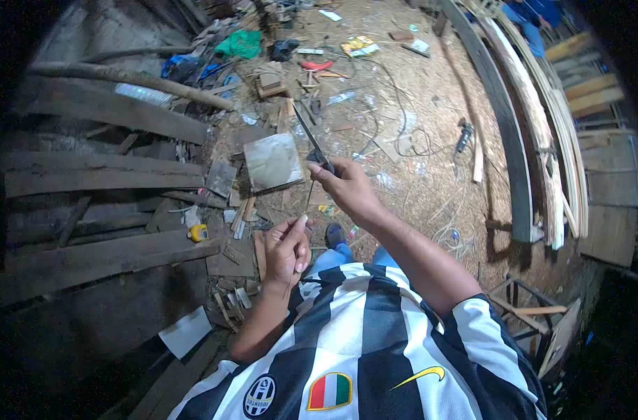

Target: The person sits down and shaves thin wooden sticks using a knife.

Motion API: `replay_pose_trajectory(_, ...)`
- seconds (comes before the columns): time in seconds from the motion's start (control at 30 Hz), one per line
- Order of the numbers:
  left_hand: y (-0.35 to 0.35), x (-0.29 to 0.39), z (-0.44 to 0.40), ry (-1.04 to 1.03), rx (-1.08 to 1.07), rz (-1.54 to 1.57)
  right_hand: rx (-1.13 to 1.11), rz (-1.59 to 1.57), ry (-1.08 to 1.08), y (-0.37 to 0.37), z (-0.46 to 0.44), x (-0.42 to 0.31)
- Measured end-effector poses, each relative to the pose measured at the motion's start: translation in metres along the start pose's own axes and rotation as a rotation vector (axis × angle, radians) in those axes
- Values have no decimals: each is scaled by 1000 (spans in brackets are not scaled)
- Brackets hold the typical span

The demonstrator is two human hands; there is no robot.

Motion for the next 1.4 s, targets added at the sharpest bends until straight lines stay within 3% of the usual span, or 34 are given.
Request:
replay_pose_trajectory(0.37,70,90,-53,-99,146,85,-198,72,35,-93,-115,0)
replay_pose_trajectory(0.6,105,165,-139,-138,228,29,-318,106,47,-121,-252,-3)
replay_pose_trajectory(0.77,116,234,-261,-54,282,75,-362,158,80,-118,-410,-14)
replay_pose_trajectory(0.83,112,266,-301,-39,323,51,-310,210,-133,-104,-454,-27)
replay_pose_trajectory(0.93,94,318,-357,-56,310,10,-345,182,-87,-91,-528,-37)
replay_pose_trajectory(1.17,70,377,-429,28,239,-57,-294,52,-145,-73,-605,-66)
replay_pose_trajectory(1.4,54,419,-475,61,196,-158,-166,118,-157,-48,-650,-78)
Point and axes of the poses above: each hand's wrist, its own z-axis away from the middle knuckle, its own y-axis out of the back of the hand, x = y × z, the point moved 8 cm from there along -z, towards the middle knuckle, and after that the axes turned 7 degrees about y, right-handed, at the moved point
